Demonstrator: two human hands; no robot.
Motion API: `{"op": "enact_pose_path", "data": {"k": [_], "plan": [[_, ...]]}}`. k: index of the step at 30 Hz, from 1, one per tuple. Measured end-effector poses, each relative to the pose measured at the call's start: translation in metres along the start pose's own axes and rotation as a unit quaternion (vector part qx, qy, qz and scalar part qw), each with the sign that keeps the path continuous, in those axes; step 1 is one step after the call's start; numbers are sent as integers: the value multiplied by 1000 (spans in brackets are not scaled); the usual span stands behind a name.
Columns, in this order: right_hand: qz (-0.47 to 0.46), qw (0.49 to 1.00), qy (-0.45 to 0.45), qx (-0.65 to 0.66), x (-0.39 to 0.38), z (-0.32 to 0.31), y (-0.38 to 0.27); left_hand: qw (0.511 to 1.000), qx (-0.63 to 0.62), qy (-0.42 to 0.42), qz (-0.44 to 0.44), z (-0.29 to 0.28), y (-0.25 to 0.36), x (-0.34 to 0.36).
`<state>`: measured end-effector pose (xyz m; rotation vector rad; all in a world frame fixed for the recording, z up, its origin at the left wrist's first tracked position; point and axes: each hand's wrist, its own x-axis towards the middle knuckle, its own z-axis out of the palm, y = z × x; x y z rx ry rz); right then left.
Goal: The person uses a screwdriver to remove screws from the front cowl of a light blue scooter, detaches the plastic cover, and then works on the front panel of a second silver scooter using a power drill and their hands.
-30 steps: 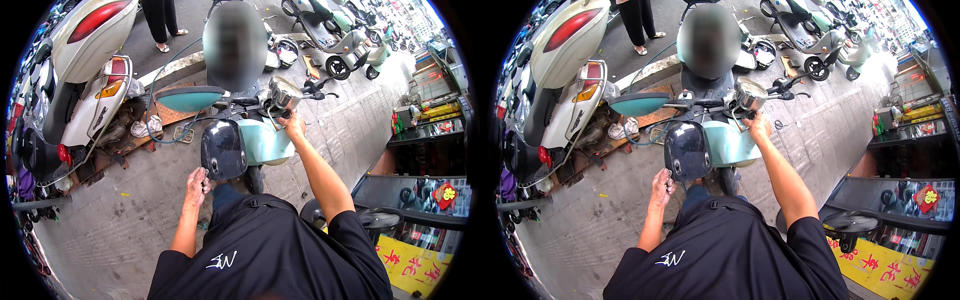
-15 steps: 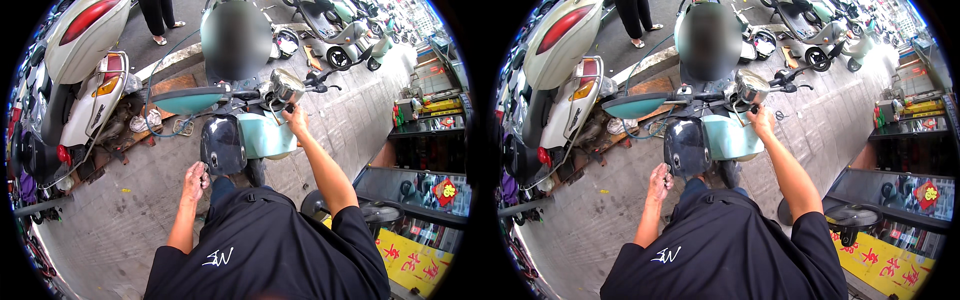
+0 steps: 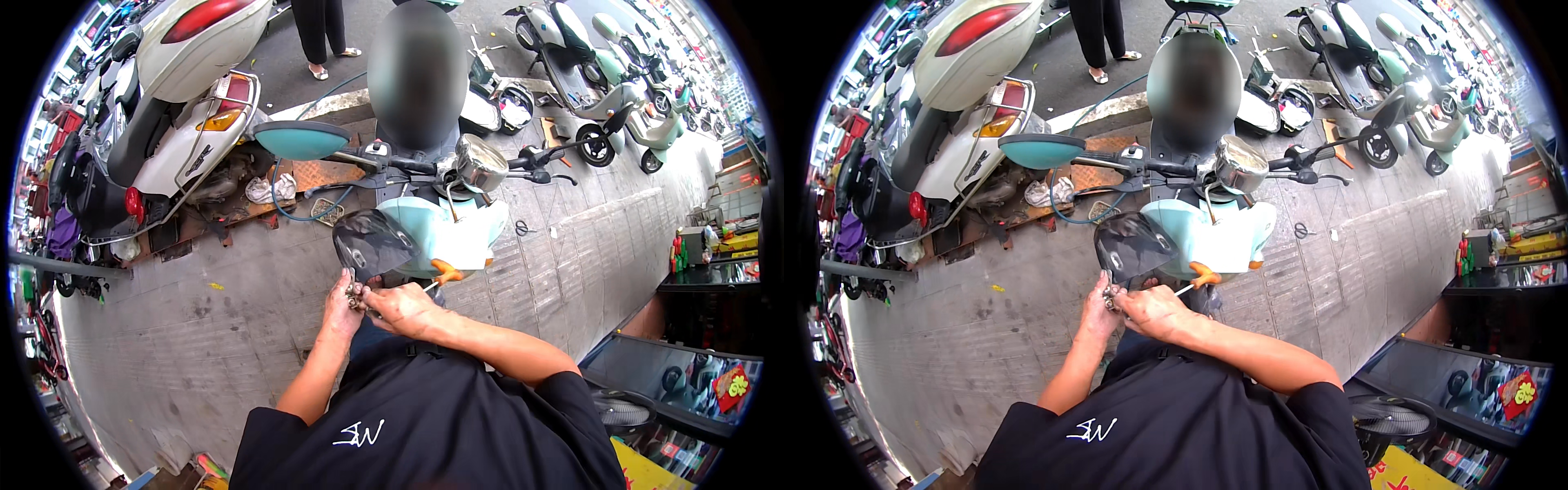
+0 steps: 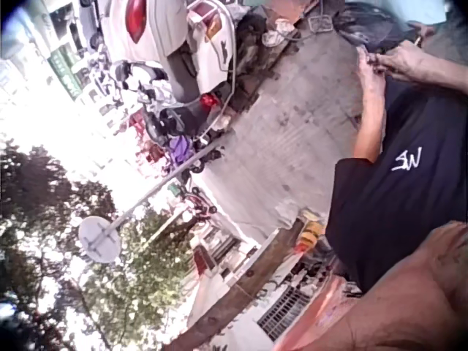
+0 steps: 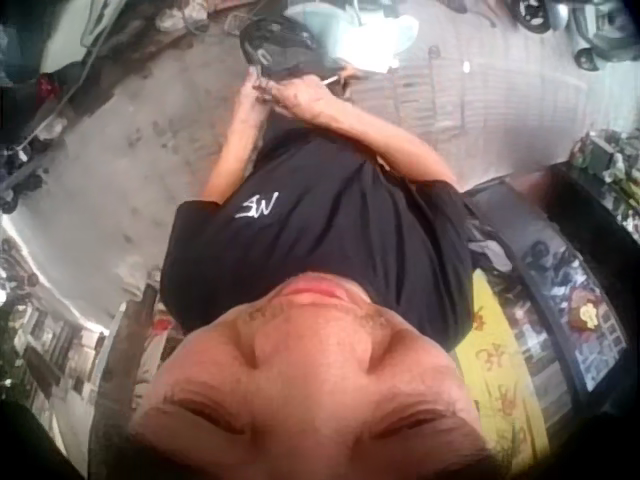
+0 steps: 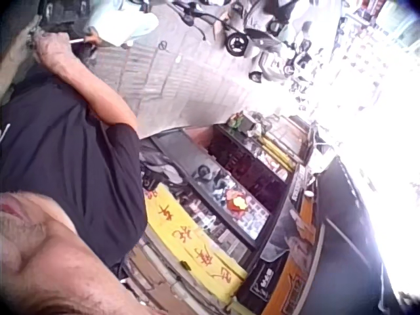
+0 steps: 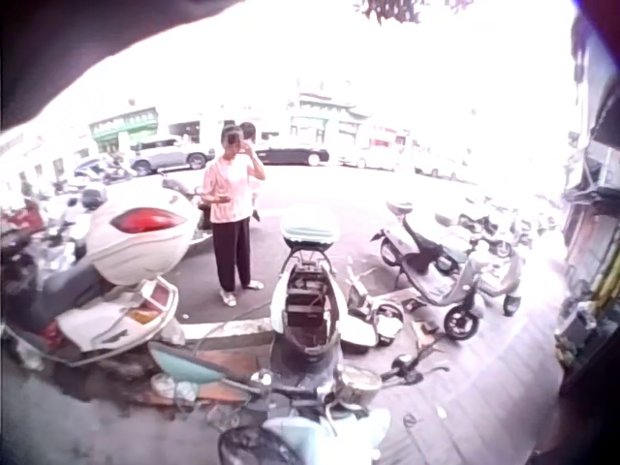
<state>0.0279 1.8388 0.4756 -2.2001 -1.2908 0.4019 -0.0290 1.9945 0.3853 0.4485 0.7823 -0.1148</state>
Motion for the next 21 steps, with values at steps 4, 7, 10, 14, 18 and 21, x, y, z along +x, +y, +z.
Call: {"op": "enact_pose_path", "data": {"k": [4,7,10,14,18,21], "plan": [[-70,996,-10,-51,0,34,-3,997,-69,-31,-1,5,-27,-13],[-59,996,-34,-65,-19,26,0,994,-95,-23,56,9,-46,-26],[-110,993,-30,4,-41,-10,6,990,-113,-40,75,24,-61,-44],[-24,990,110,90,-36,-79,46,988,-113,-79,75,-1,-81,-59],[187,936,289,70,-18,-196,96,990,-51,-79,103,-4,-80,-80],[283,943,150,-88,-4,-232,150,987,26,-95,128,-7,-75,-88]]}}
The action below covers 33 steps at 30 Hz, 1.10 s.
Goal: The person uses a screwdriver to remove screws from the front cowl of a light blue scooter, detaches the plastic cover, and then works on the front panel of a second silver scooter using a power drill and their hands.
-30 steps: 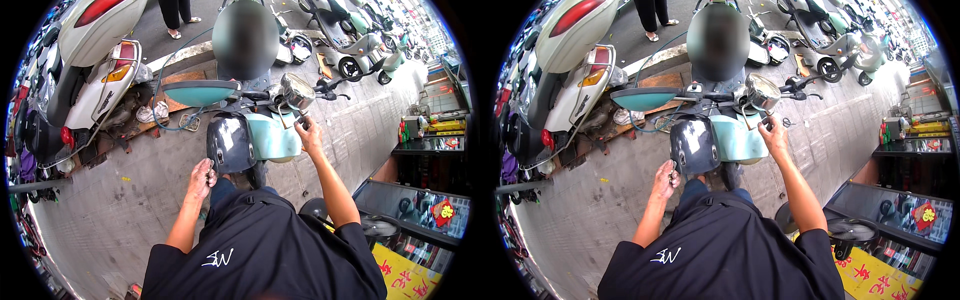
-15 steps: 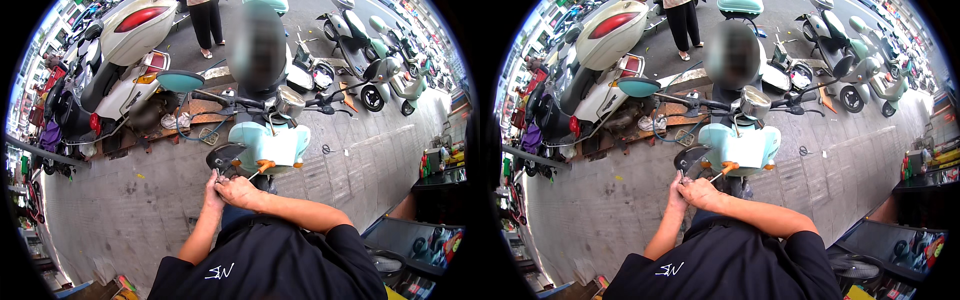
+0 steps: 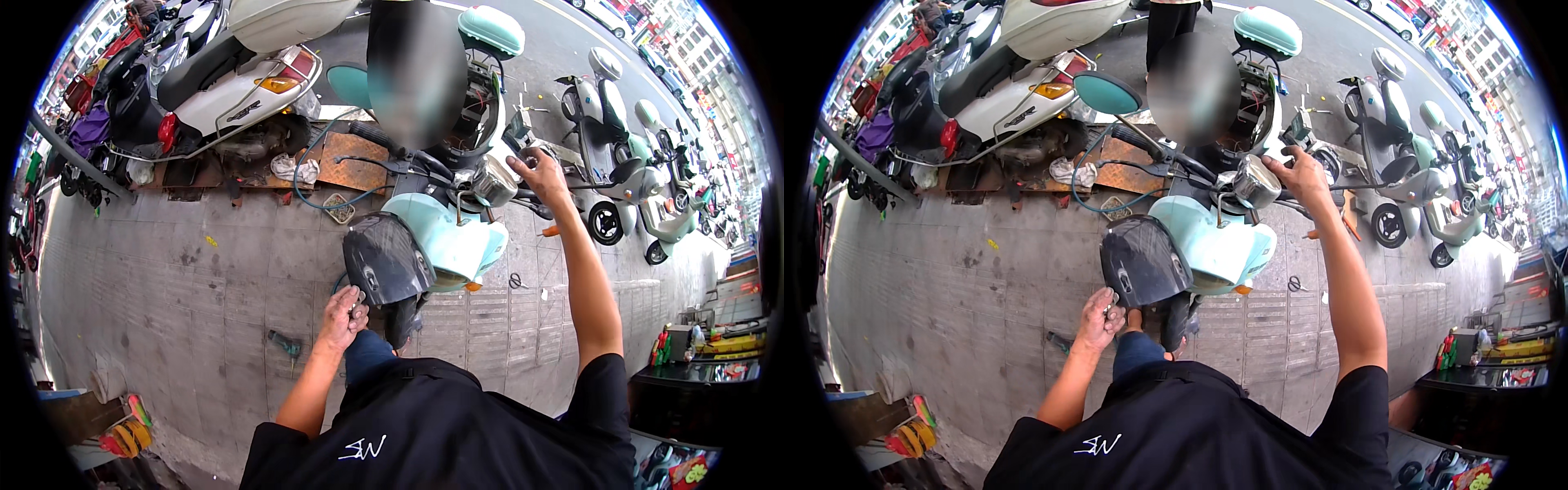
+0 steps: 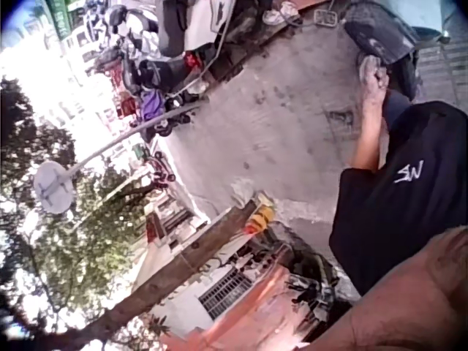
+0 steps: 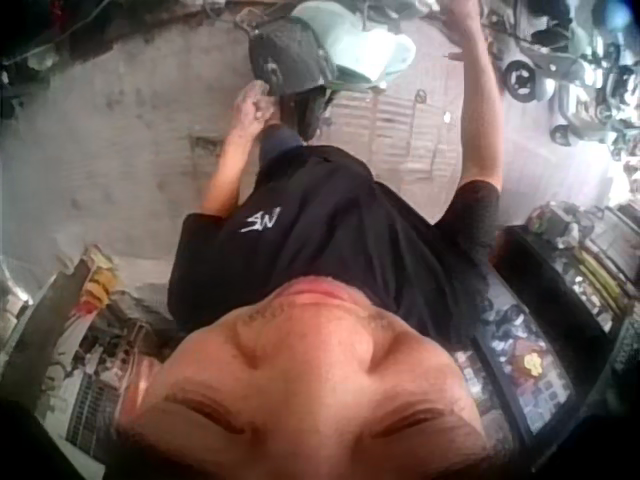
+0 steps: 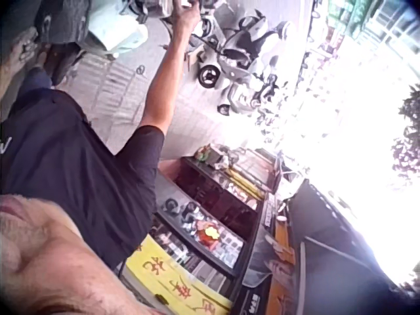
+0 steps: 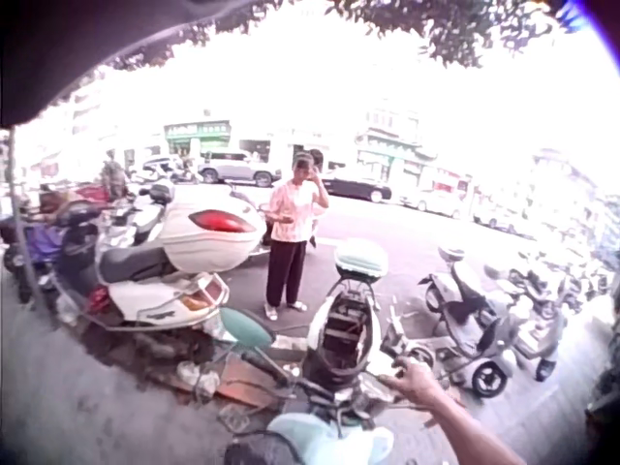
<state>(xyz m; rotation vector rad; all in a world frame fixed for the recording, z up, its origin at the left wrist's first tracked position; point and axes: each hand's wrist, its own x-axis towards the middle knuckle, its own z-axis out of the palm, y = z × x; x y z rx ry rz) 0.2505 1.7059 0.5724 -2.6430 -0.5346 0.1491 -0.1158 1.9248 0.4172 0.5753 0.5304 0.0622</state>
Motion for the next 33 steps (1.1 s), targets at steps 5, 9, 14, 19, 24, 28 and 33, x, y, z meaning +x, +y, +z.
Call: {"op": "enact_pose_path", "data": {"k": [5,9,14,19,24,28,33], "plan": [[91,992,-75,-54,62,43,55,977,187,-104,-12,-2,12,17],[134,973,-186,-13,92,47,29,918,336,-210,33,0,24,44],[167,935,-270,-156,116,52,23,836,420,-325,137,2,39,84],[107,939,-301,-131,100,57,9,825,411,-389,-14,4,70,120],[99,977,-124,-143,31,44,-4,849,358,-381,-76,1,83,142],[69,977,-16,-200,-37,59,-24,866,302,-359,-175,0,92,153],[57,983,22,-172,-59,67,-50,902,227,-289,-227,4,96,168]]}}
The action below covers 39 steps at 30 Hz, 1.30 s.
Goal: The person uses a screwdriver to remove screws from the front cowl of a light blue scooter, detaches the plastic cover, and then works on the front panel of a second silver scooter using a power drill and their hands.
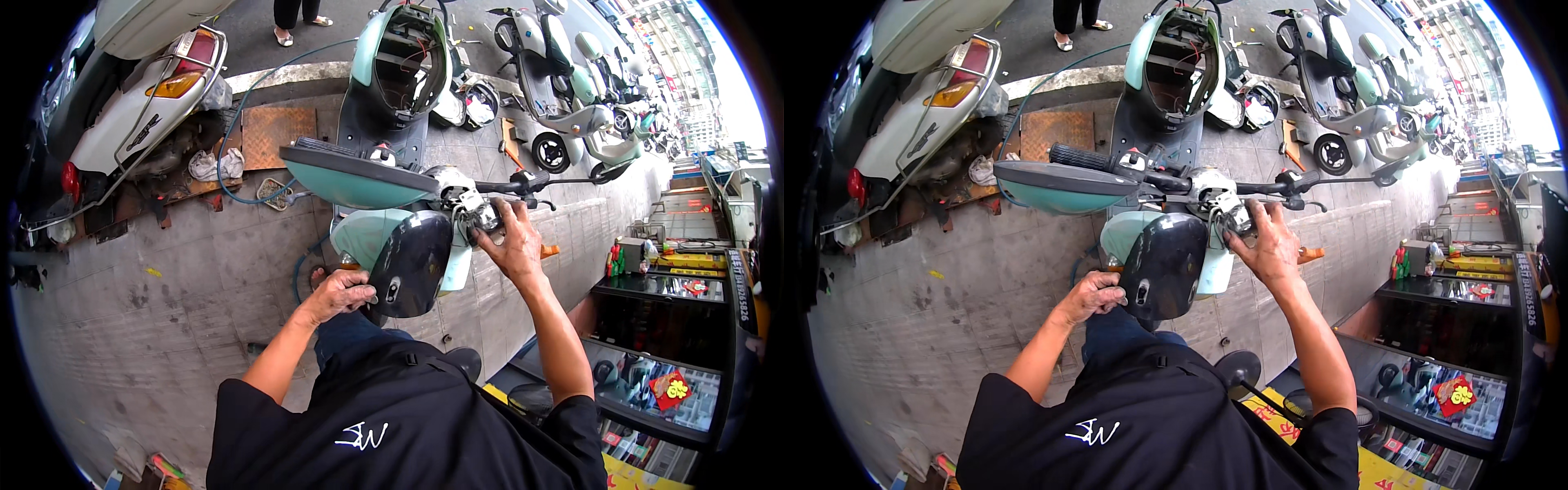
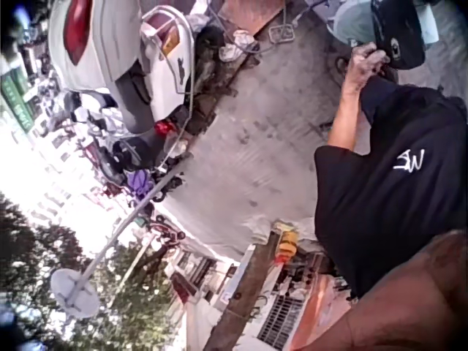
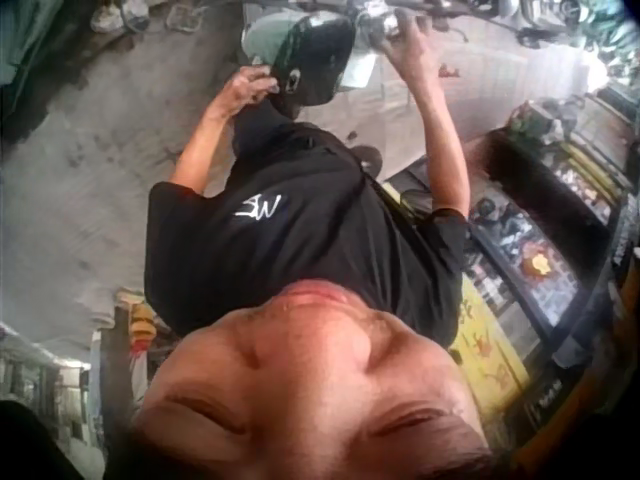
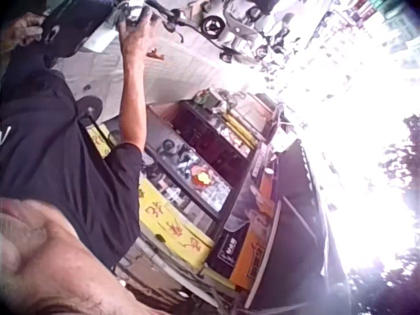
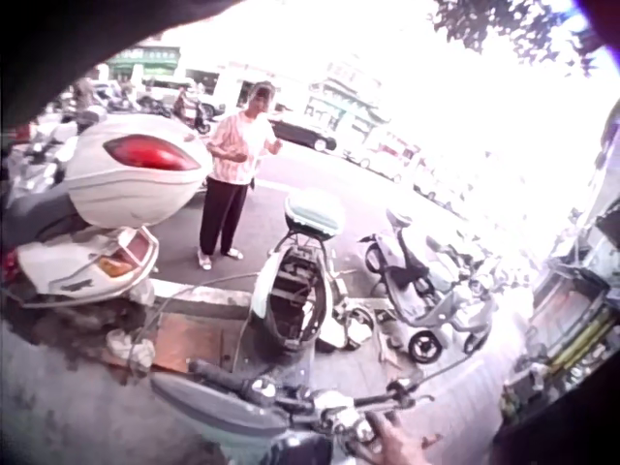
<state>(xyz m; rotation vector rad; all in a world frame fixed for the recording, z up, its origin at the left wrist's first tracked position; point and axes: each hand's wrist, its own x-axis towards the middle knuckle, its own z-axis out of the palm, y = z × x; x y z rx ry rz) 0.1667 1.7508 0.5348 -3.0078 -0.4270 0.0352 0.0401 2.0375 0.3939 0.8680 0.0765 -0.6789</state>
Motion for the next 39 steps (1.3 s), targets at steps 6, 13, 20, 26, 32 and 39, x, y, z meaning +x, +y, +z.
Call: {"op": "enact_pose_path", "data": {"k": [6,13,20,26,32,39], "plan": [[184,880,-64,434,40,17,60,993,-101,57,8,12,-1,5],[111,918,-266,272,106,36,98,973,-165,112,114,45,-7,-12],[-12,838,-343,424,116,73,109,939,-180,65,287,139,28,60],[-18,864,-343,368,109,62,109,943,-52,70,321,185,94,202],[9,818,-307,486,91,62,89,941,4,153,302,171,95,215],[-177,965,101,164,78,108,143,956,27,111,269,183,72,205]]}}
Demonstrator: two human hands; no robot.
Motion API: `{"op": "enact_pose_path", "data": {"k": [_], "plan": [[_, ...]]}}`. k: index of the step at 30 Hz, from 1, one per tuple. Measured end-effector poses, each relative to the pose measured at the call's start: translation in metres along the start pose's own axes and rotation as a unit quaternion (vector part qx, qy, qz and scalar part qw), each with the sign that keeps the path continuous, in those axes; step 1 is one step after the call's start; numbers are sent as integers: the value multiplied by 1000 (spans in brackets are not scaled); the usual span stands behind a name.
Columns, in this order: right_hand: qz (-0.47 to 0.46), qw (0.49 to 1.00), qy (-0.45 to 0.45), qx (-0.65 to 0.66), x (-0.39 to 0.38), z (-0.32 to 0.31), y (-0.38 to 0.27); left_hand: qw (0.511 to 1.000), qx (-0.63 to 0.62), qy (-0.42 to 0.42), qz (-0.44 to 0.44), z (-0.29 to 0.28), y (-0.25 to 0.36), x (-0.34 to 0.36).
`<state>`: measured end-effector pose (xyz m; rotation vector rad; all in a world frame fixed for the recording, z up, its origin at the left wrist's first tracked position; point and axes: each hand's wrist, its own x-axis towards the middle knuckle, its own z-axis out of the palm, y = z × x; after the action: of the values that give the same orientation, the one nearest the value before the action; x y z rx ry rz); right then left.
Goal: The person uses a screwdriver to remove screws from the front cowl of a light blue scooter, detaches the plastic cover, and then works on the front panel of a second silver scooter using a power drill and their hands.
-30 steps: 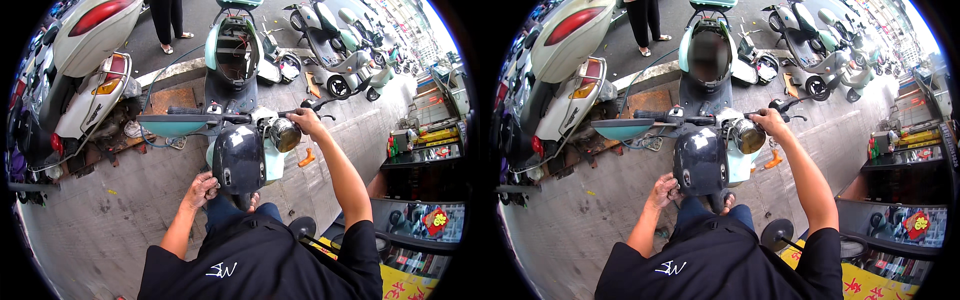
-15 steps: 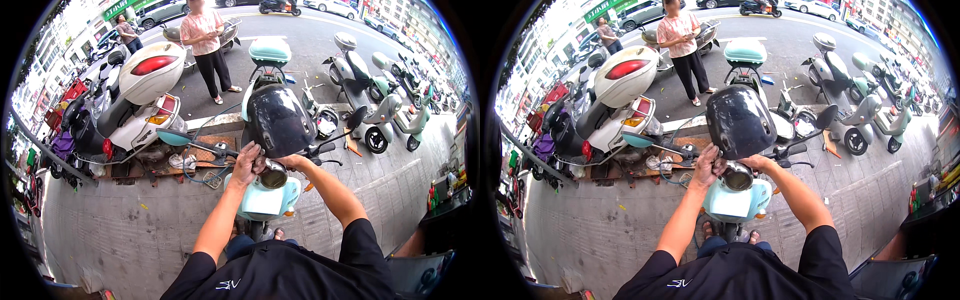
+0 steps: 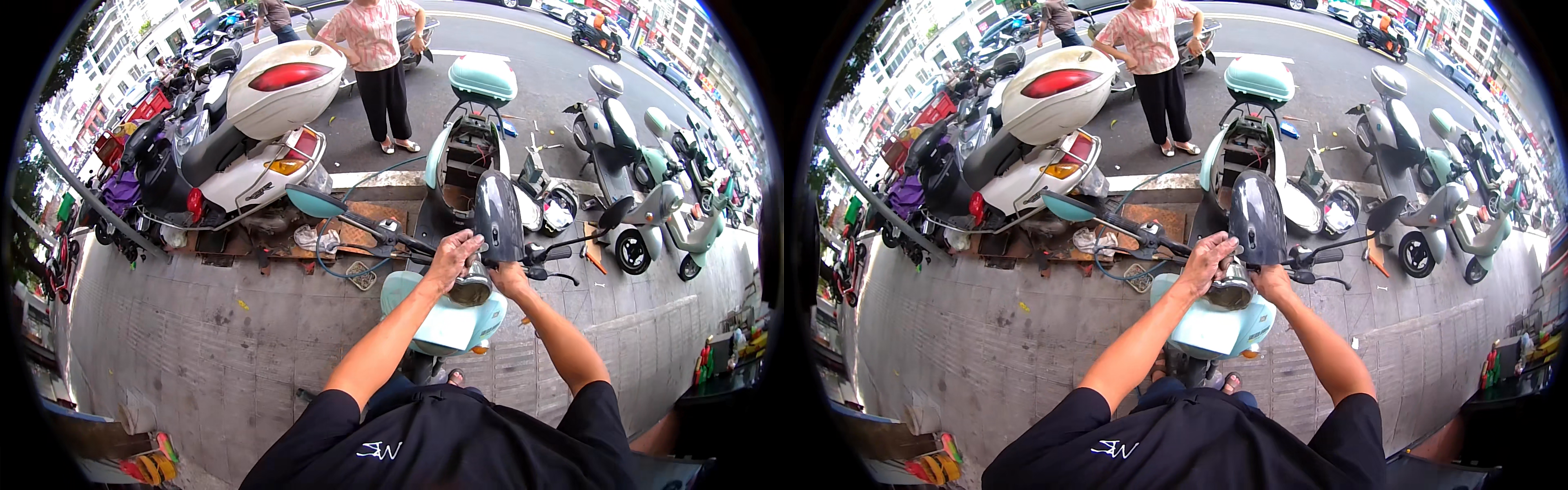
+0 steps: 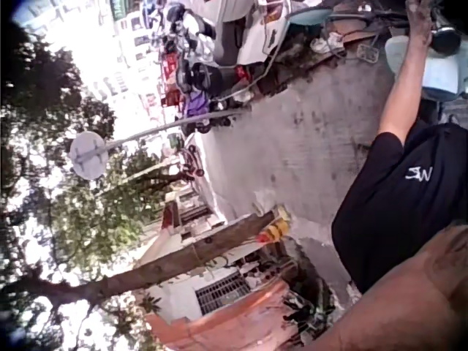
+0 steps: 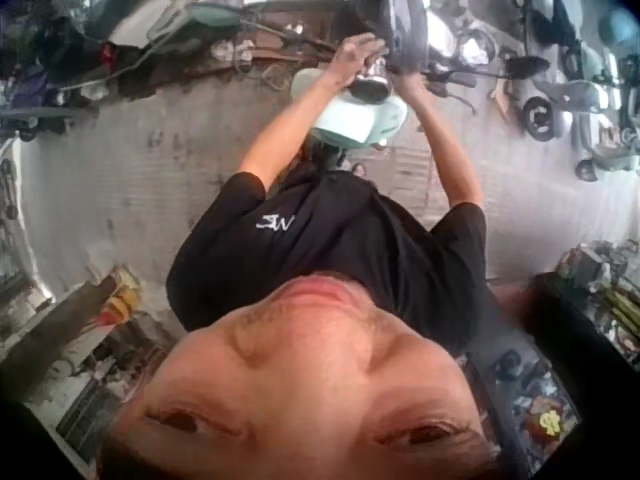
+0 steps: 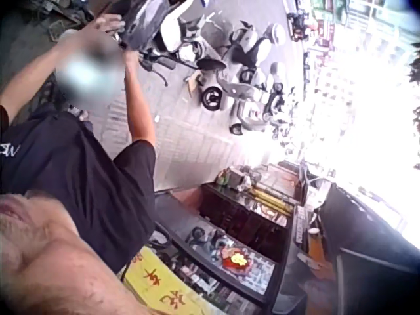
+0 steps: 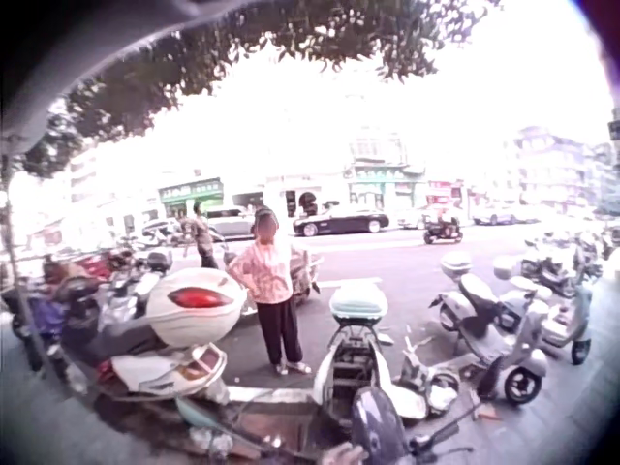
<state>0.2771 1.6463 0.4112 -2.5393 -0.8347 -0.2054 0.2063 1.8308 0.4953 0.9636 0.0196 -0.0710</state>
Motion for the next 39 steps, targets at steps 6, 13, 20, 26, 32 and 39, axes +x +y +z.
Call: {"op": "enact_pose_path", "data": {"k": [6,13,20,26,32,39], "plan": [[133,988,-55,64,-41,-16,-25,981,-182,63,6,-31,1,-19],[225,904,-132,338,-48,39,-8,977,-202,56,-42,-30,0,-11],[350,756,-175,524,-28,0,-52,995,-77,63,-11,-58,26,-3],[256,886,-86,376,6,9,-47,996,-62,69,17,-58,29,6],[251,896,-118,346,5,6,-30,990,-4,131,57,-83,36,17],[390,738,-99,542,23,3,-25,984,-87,146,49,-90,1,24]]}}
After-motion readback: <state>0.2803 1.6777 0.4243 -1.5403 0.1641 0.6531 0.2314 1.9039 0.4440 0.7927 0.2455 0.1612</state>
